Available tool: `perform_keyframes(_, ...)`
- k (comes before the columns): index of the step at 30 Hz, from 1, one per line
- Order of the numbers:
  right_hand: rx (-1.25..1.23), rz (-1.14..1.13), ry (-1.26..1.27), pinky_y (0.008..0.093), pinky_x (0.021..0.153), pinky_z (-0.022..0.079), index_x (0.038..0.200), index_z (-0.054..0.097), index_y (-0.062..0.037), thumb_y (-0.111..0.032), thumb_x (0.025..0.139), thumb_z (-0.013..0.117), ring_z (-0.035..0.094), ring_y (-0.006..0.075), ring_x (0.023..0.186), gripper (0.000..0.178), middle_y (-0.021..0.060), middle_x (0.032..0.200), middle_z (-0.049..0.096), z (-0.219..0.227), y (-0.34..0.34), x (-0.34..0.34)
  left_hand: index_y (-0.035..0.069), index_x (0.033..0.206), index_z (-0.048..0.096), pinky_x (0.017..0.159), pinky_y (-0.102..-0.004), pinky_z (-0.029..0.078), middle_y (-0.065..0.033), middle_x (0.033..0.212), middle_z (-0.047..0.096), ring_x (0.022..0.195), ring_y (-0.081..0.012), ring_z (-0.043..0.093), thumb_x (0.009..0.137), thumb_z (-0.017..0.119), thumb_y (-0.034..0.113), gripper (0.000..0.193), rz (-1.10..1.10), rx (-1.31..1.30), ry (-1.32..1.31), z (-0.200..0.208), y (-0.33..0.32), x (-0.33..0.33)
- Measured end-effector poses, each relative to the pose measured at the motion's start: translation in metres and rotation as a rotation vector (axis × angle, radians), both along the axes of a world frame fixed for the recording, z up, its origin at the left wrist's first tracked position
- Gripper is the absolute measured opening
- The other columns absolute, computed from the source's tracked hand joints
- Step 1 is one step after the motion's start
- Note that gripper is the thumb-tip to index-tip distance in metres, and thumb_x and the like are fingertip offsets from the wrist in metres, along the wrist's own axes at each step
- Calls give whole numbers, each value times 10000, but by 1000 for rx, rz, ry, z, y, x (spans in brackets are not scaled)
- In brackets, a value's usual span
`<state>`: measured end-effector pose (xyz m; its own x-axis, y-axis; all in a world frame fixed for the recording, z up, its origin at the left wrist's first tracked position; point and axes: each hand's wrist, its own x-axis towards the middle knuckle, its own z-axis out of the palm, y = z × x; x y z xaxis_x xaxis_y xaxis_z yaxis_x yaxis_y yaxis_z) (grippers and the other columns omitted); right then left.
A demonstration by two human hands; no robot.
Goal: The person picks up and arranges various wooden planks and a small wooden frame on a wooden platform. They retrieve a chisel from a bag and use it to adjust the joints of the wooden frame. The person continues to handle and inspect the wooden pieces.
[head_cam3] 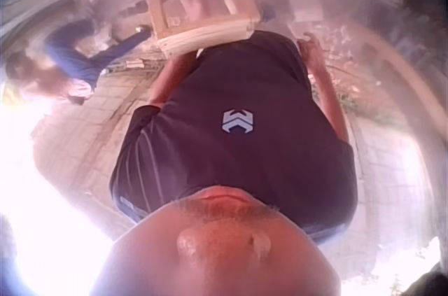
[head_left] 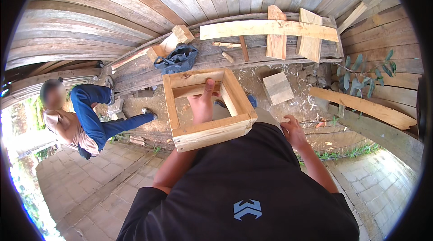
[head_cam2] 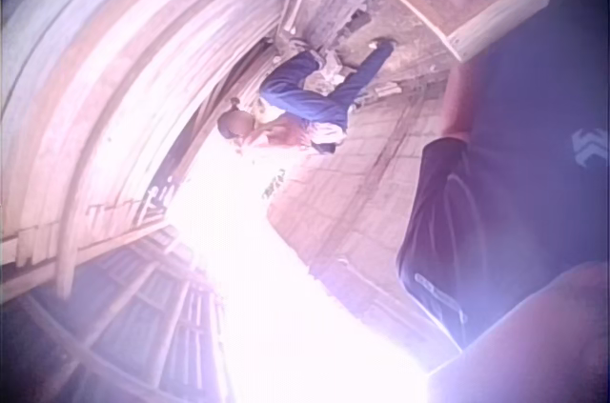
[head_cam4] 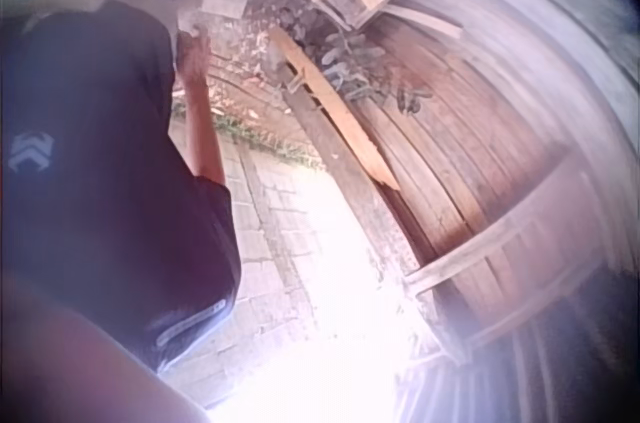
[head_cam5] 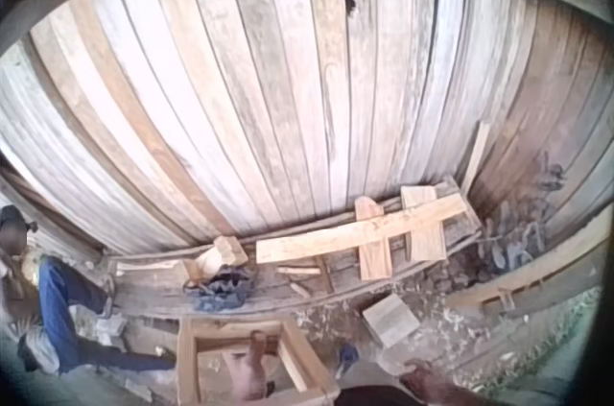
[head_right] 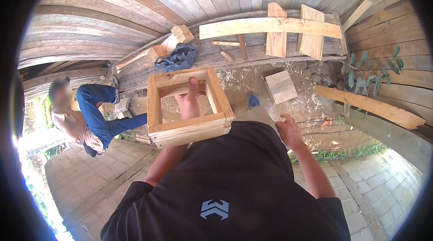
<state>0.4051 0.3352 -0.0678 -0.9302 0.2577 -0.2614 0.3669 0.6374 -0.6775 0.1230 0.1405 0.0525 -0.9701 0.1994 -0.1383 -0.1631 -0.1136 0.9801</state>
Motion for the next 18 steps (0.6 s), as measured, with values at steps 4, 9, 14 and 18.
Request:
perform_keyframes(4,432,263,-155,376,869,456,947,683,-130,-138,795,600,544,270,1051,174,96,1357,427,5,3,-7,10,1022,603,562,-274,517,-73,919,643,773,-153,619,858,716,220,289,-15,26,-25,3,1,6)
perform_keyframes(9,754,349,-137,405,900,419,933,704,-168,-157,777,595,528,246,1054,191,95,1361,421,-48,-7,-12,9,1038,606,596,-305,523,-81,959,642,824,-165,616,881,686,230,283,-82,-59,7,-9,-13,14)
perform_keyframes(14,555,331,167,427,901,404,911,701,-169,-137,755,593,526,226,1043,192,35,1252,514,-74,4,-34,5,1056,600,603,-318,533,-84,975,639,847,-174,616,890,672,227,286,-106,-89,-23,-14,-12,20)
perform_keyframes(18,462,262,233,426,885,407,929,694,-180,-134,726,599,535,215,995,229,-8,1126,582,-76,4,-32,5,1005,613,600,-305,530,-81,930,637,789,-162,612,870,695,185,240,-74,-69,-39,-17,-10,27)
